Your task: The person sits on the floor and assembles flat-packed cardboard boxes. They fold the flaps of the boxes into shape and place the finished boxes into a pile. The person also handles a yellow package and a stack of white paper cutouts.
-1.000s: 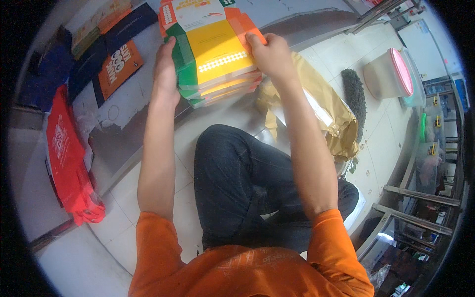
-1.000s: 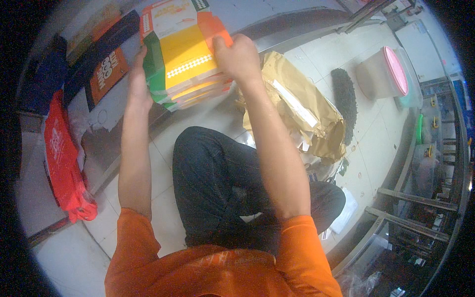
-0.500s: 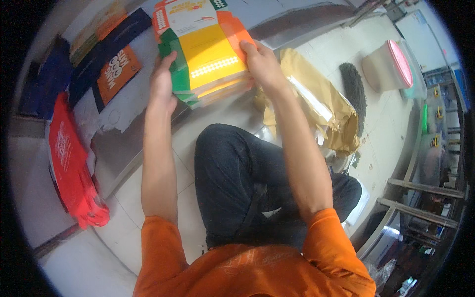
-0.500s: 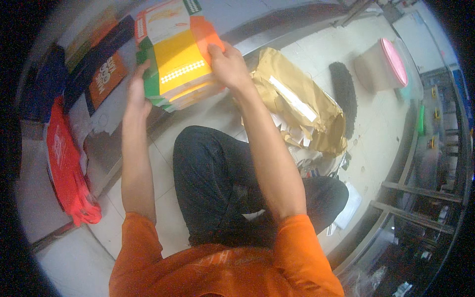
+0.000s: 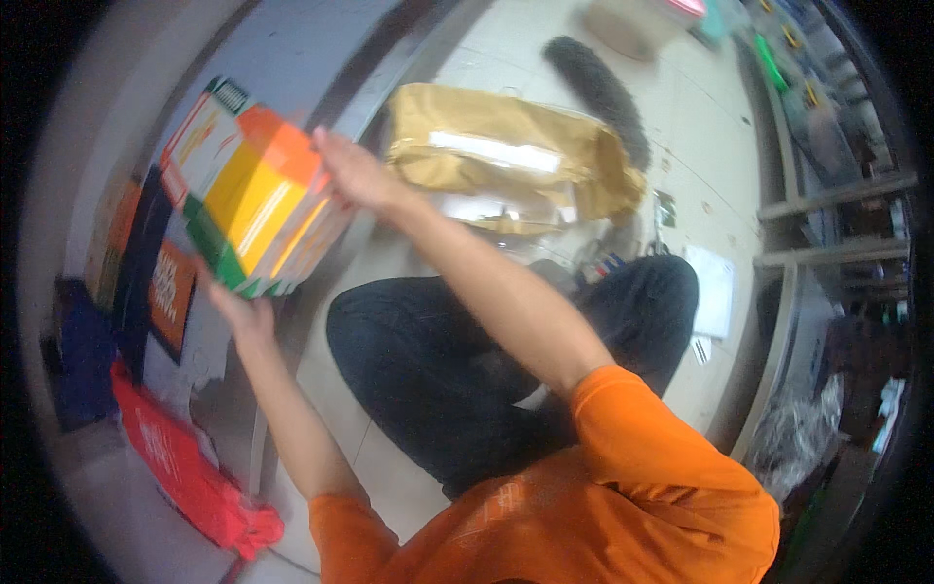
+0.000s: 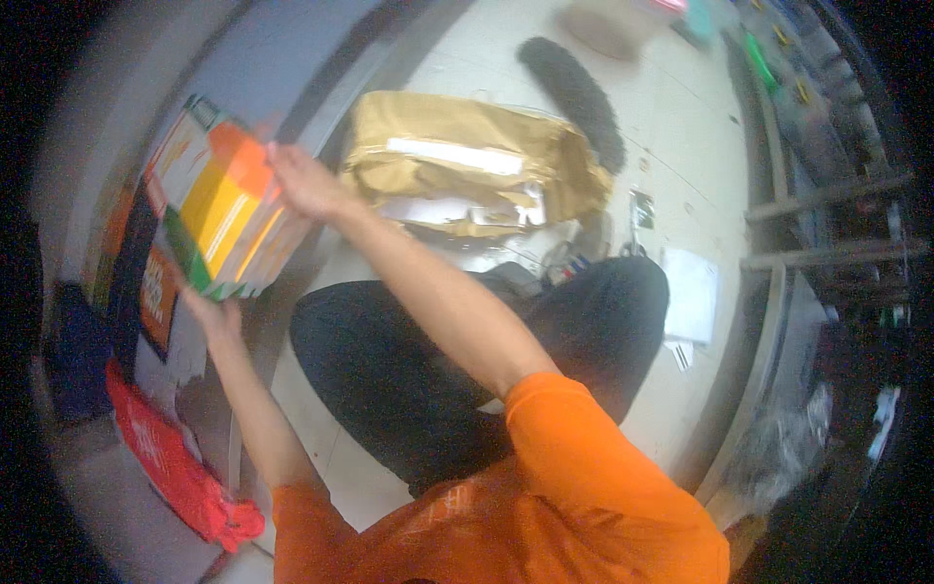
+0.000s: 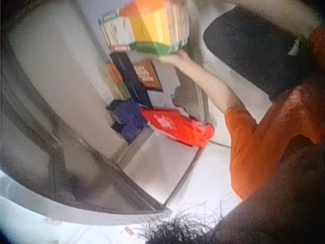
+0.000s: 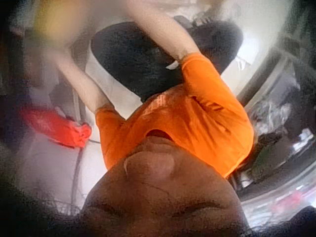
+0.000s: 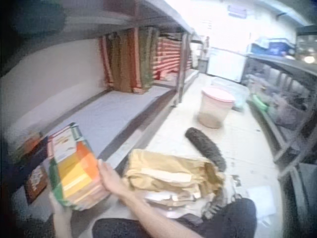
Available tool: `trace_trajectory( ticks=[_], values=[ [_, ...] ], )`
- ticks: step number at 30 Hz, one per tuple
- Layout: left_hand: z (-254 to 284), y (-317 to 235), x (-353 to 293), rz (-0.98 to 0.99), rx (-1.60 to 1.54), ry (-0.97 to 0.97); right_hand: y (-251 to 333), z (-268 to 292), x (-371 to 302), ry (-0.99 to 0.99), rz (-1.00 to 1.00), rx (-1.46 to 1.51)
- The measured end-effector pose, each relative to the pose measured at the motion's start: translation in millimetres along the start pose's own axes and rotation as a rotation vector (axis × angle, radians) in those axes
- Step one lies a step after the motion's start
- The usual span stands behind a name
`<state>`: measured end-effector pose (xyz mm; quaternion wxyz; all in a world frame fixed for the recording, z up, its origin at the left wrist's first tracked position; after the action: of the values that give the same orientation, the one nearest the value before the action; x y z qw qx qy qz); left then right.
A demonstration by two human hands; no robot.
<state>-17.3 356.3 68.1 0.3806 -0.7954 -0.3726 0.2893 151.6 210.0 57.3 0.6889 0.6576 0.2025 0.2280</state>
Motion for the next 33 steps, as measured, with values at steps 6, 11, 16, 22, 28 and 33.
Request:
trace_trajectory(
  ticks=[6,11,16,22,28,33],
  values=[
    [38.5,-1.6,-100.4,-0.914,0.816,-0.176,-78.9,128.9,-83.2,-0.375,-0.001,-0.607],
    [-25.3,54.0,-148.9,-0.701,0.976,0.295,-157.6,234.2,-109.4,-0.568,-0.411,-1.268],
    [-21.9,57.5,-142.9,-0.622,1.057,0.256,-175.0,240.7,-105.4,-0.706,-0.645,-1.192],
    [-26.4,55.7,-153.3,-0.691,1.228,0.255,-166.7,269.5,-103.7,-0.383,-0.881,-0.753],
    [-28.4,64.4,-155.2,-0.722,1.344,0.27,-203.7,268.4,-89.6,-0.345,-0.739,-0.269],
    [-41.1,61.8,-168.2,-0.596,1.268,0.299,-105.7,228.5,-112.7,-0.374,-0.375,0.265]
  ],
)
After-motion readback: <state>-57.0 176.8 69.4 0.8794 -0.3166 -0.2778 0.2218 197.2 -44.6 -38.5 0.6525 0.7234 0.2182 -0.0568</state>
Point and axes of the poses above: each hand's wrist, its own x-axis towards the middle knuckle, its own z-axis out of the back of the hand, y = z × x, the point moved 3 cm from there along x, towards the middle knuckle, and after that the axes turned 7 degrees about -x, right-handed, at the moved point
